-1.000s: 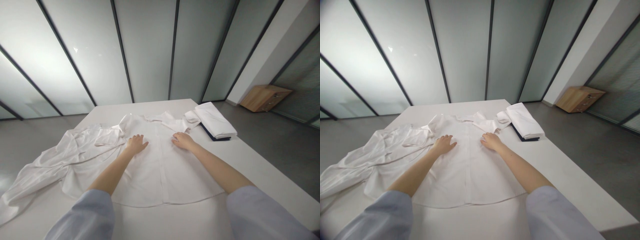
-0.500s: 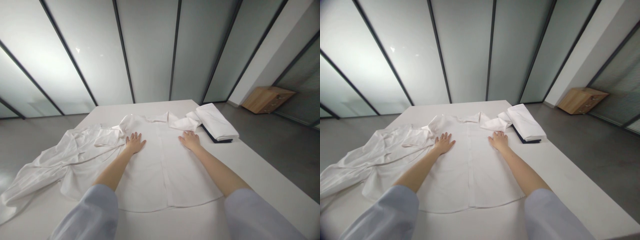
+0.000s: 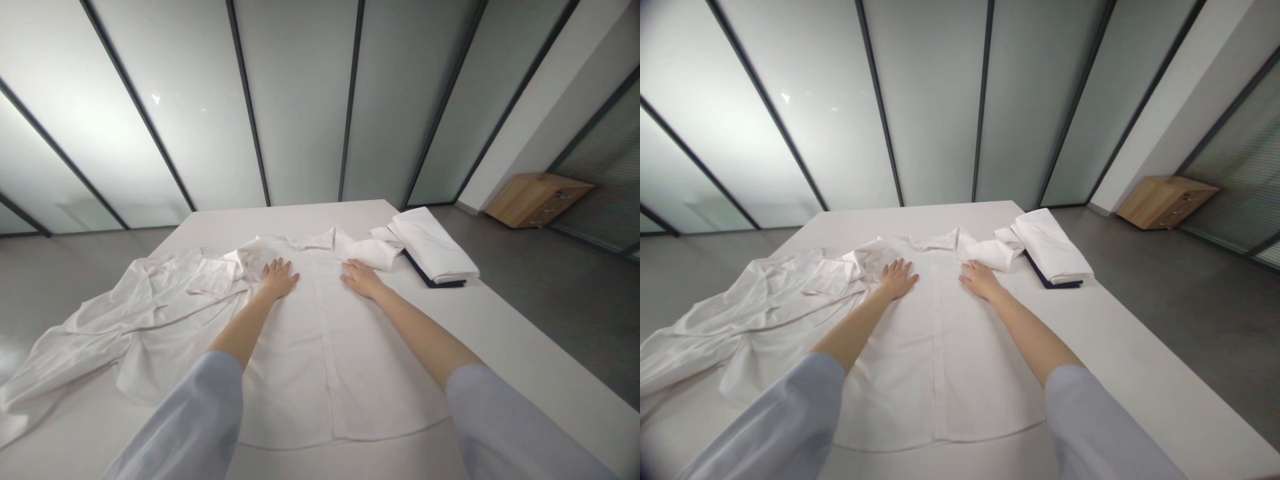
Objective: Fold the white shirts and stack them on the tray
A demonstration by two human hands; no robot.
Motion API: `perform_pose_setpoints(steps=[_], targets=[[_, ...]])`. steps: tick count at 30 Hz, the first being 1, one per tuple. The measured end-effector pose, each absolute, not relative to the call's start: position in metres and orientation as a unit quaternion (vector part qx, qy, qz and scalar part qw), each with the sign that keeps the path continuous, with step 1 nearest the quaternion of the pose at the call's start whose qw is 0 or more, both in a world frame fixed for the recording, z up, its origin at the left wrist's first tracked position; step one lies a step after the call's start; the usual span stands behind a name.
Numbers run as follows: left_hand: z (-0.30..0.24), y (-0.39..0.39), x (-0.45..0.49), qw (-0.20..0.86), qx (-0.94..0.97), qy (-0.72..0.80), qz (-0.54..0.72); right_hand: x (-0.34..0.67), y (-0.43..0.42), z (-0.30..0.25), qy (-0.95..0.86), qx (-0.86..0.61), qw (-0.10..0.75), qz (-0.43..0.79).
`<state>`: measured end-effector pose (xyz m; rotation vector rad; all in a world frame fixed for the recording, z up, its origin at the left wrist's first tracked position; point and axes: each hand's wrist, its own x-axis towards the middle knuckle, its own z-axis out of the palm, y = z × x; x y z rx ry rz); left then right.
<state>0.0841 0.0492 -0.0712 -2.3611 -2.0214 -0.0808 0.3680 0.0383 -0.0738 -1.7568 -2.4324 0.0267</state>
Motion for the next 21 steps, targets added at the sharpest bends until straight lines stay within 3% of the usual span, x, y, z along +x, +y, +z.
perform_pose_setpoints(steps=[6, 13, 21], targets=[[-0.081, 0.05, 0.079, -0.029, -0.743, -0.669, -0.001, 0.362, 0.03, -0.083, -0.759, -0.651, 0.02, 0.017], [-0.064, 0.027, 0.074, -0.037, -0.767, -0.64, 0.03, 0.363, 0.002, -0.06, -0.788, -0.615, 0.005, 0.003], [-0.053, 0.102, 0.086, -0.264, -0.685, -0.644, -0.214, 0.341, 0.086, -0.041, -0.713, -0.648, 0.187, 0.192]])
